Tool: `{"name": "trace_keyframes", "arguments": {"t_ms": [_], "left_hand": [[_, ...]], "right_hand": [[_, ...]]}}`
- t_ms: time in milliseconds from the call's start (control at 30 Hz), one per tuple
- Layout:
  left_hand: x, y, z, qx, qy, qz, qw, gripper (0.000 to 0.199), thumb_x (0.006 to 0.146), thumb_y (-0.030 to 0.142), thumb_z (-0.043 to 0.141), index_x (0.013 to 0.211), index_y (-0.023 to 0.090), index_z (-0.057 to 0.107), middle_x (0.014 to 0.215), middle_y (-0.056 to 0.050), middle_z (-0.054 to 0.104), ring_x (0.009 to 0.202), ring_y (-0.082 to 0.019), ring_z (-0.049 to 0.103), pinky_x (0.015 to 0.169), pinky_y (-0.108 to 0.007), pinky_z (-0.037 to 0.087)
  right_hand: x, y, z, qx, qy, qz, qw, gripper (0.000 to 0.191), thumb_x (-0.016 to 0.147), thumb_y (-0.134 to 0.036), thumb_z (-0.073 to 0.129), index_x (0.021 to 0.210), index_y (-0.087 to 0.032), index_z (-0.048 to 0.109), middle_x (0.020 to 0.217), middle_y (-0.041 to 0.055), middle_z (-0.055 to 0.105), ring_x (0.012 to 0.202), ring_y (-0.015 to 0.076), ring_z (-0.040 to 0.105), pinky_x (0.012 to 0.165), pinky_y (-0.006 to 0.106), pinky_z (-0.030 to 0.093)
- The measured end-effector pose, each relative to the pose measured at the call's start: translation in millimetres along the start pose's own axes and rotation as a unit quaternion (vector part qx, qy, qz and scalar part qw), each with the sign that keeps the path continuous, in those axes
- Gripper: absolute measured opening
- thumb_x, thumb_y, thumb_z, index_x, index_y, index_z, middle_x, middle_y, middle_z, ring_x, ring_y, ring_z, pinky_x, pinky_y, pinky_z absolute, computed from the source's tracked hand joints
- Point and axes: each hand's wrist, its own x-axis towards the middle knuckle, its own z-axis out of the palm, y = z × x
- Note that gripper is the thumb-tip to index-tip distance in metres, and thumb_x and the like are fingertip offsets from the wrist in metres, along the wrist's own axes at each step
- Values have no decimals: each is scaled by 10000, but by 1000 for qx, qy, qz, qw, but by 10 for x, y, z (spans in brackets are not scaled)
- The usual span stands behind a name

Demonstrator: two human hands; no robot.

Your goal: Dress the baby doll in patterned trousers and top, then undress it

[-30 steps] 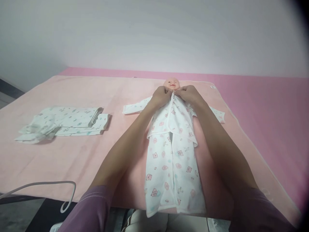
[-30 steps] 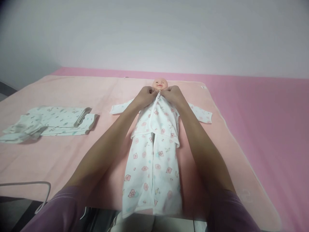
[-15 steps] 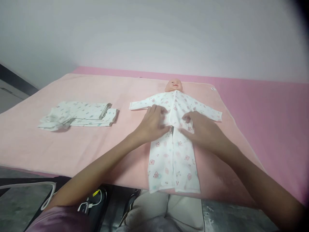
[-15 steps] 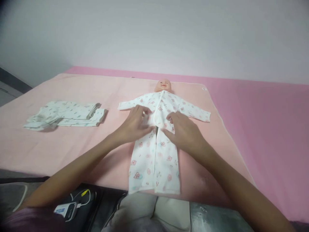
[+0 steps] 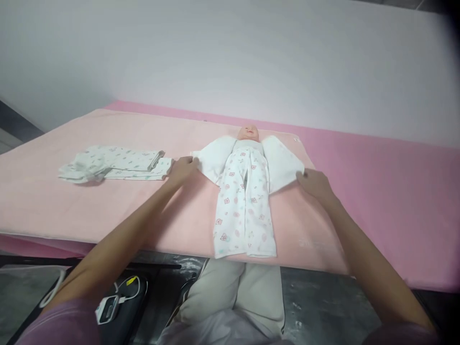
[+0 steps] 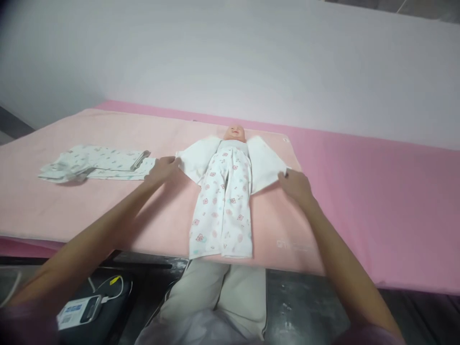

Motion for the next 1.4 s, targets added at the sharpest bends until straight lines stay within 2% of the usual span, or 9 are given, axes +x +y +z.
{"name": "trace_keyframes", "arguments": {"t_ms": [67, 167, 267, 400, 633, 867, 1033, 1233, 1400], "left_hand": [[27, -248, -148, 102, -18, 4, 995, 333, 981, 400, 609, 703, 244, 511, 757, -83, 605, 835, -311, 621, 780, -399, 409], [-19, -296, -97, 123, 57, 102, 985, 219, 988, 437, 615, 882, 245, 604, 1051, -145, 718, 1083, -376, 650, 930, -478, 500], [2, 23, 219, 21, 75, 233, 969, 355, 1053, 525, 573, 1257, 246, 654, 1441, -172, 675, 1379, -362, 570, 1088, -494, 539], [220, 562, 650, -73, -76, 278, 955, 645, 995, 620, 702, 1486, 225, 565, 1618, -184, 576, 1464, -319, 557, 1123, -432, 549], [372, 786, 614, -65, -220, 233, 945, 513, 919, 701, 798, 996, 221, 631, 1030, -58, 683, 893, -215, 627, 770, -334, 467], [67, 549, 517, 43, -178, 329, 926, 674, 737, 729, 909, 1139, 241, 678, 1265, -116, 691, 1245, -366, 590, 1043, -467, 515], [-177, 480, 474, 82, -190, 331, 921, 378, 902, 592, 729, 980, 236, 629, 1038, -113, 709, 1114, -360, 625, 975, -475, 494], [-451, 451, 385, 102, -214, 319, 918, 628, 729, 726, 909, 1044, 249, 649, 1134, -125, 734, 1170, -400, 626, 916, -455, 508], [-668, 464, 354, 131, -217, 337, 907, 550, 856, 757, 766, 912, 243, 579, 999, -120, 703, 1067, -378, 648, 869, -449, 483]], "right_hand": [[-60, 358, 50, -7, -51, 26, 998, 296, 1018, -442, 562, 787, -257, 559, 869, 117, 742, 818, 305, 645, 737, 387, 400], [-119, 442, 197, 78, 42, -1, 996, 226, 996, -485, 627, 1018, -262, 662, 1092, 162, 802, 995, 367, 712, 875, 473, 505], [0, -26, 297, 188, 98, -91, 973, 367, 1014, -532, 628, 1212, -228, 676, 1285, 187, 771, 1131, 359, 717, 1008, 516, 552], [429, -864, 315, 310, 25, -160, 937, 487, 1024, -567, 661, 1361, -216, 639, 1488, 176, 673, 1218, 286, 689, 1029, 438, 577], [689, -1202, 226, 244, -80, -172, 951, 444, 956, -635, 770, 955, -230, 588, 928, 14, 621, 882, 201, 541, 841, 337, 436], [174, -795, 148, 210, -130, -271, 930, 576, 880, -770, 826, 974, -241, 620, 1030, 29, 625, 897, 224, 525, 793, 344, 389], [-138, -732, 175, 239, -176, -231, 927, 573, 908, -782, 802, 1081, -250, 676, 943, -5, 633, 810, 200, 503, 749, 327, 343], [-366, -771, 214, 190, -175, -237, 936, 728, 740, -809, 918, 1092, -244, 625, 1002, 35, 654, 862, 246, 563, 737, 340, 397], [-621, -819, 214, 172, -109, -250, 947, 591, 875, -788, 795, 908, -235, 589, 952, 59, 672, 921, 279, 610, 810, 382, 458]]}}
